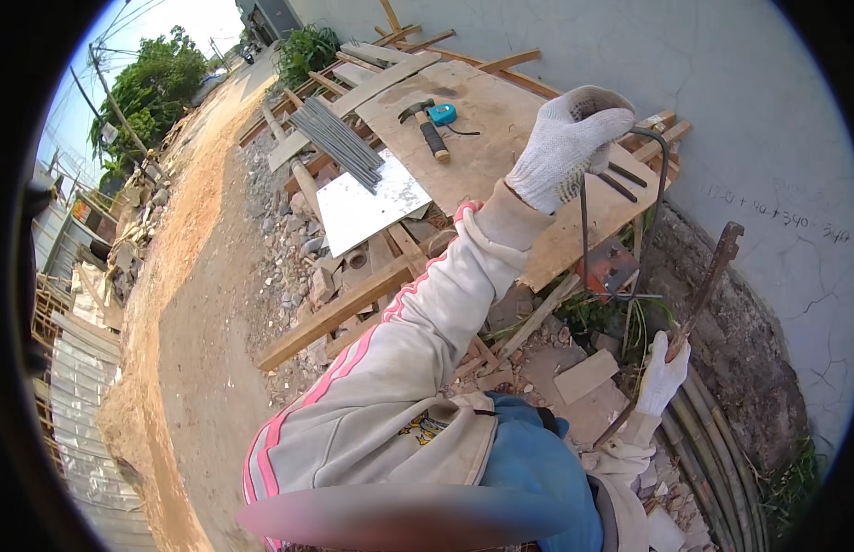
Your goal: The person repeatedly bends thin metal rods into U-shapes using a curved metal bar as a lever against a wooden workbench. They pick up rods from a pile, position them, apply force to bend them, and place the finished pieces aside.
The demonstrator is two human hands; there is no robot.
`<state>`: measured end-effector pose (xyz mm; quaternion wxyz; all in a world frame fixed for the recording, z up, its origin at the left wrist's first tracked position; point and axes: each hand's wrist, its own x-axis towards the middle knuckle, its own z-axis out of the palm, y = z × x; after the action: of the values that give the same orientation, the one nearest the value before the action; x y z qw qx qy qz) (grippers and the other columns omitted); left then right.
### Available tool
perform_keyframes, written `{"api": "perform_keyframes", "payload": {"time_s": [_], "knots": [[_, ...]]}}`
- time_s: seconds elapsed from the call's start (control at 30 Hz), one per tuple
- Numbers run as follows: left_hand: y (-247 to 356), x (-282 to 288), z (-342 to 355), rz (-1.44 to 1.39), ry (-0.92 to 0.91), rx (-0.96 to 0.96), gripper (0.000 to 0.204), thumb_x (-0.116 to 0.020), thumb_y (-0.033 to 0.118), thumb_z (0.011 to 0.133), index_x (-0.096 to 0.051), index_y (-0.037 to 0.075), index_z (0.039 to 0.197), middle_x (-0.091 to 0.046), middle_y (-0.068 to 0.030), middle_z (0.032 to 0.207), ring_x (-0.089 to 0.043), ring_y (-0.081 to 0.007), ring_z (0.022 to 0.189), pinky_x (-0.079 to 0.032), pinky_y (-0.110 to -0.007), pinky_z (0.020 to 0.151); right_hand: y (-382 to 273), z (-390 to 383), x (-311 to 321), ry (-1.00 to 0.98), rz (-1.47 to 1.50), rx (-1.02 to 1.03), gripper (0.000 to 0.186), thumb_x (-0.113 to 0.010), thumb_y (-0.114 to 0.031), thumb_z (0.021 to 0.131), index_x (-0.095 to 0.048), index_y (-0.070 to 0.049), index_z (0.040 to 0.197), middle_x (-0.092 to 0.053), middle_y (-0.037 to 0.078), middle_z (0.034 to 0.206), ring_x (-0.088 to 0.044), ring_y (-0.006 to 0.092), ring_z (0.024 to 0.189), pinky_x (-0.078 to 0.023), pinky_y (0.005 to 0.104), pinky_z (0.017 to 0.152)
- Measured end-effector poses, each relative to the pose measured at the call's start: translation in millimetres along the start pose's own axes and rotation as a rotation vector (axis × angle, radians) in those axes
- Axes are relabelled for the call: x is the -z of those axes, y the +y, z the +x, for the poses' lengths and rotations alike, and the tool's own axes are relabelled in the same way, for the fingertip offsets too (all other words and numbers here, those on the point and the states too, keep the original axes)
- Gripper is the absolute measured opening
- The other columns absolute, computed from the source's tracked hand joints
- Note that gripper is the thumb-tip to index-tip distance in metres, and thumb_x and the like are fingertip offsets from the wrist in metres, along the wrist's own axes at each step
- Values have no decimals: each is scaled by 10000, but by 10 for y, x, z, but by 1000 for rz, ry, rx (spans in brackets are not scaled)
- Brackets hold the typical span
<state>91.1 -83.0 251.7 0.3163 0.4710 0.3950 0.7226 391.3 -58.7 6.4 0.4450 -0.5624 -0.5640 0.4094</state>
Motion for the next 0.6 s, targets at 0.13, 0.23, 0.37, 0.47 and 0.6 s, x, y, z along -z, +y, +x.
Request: {"api": "perform_keyframes", "payload": {"time_s": [0.13, 0.23, 0.37, 0.47, 0.6], "knots": [[271, -168, -100, 71, -99, -217, 260, -802, 155, 880, -736, -19, 1062, -742, -78, 921, -667, -109, 812, -565, -268, 765, -222, 168, -57, 22, -42, 128, 389, -665, -254, 1025, -623, -73, 1366, -639, 28, 951, -544, 80, 681, -463, 264, 584], [275, -220, -185, 80, -121, -244, 251, -809, 147, 867, -744, -17, 1045, -747, -64, 935, -679, -108, 844, -576, -278, 828, -327, 217, -138, -72, 53, 44, 401, -648, -274, 1034, -612, -66, 1374, -657, 52, 975, -572, 77, 679, -449, 252, 548], [220, -232, -354, 14, -141, -255, 231, -816, 119, 847, -759, -1, 1037, -744, -54, 944, -678, -100, 849, -570, -267, 845, -307, 128, -329, -199, 177, -3, 405, -639, -272, 1038, -599, -25, 1356, -695, 84, 989, -640, 92, 671, -434, 227, 483], [188, -290, -494, 37, -49, -289, 221, -818, 107, 840, -759, 5, 1027, -745, -45, 943, -680, -95, 851, -572, -271, 830, -246, 56, -368, -343, 222, -138, 374, -643, -265, 1036, -610, -2, 1300, -714, 94, 949, -666, 112, 640, -418, 217, 441], [108, -299, -686, 79, 58, -376, 212, -805, 78, 837, -752, -10, 1022, -749, -59, 945, -682, -106, 863, -574, -283, 798, -212, 112, -314, -518, 200, -154, 334, -658, -263, 1028, -634, -1, 1233, -676, 67, 751, -617, 103, 532, -400, 234, 418]]}}
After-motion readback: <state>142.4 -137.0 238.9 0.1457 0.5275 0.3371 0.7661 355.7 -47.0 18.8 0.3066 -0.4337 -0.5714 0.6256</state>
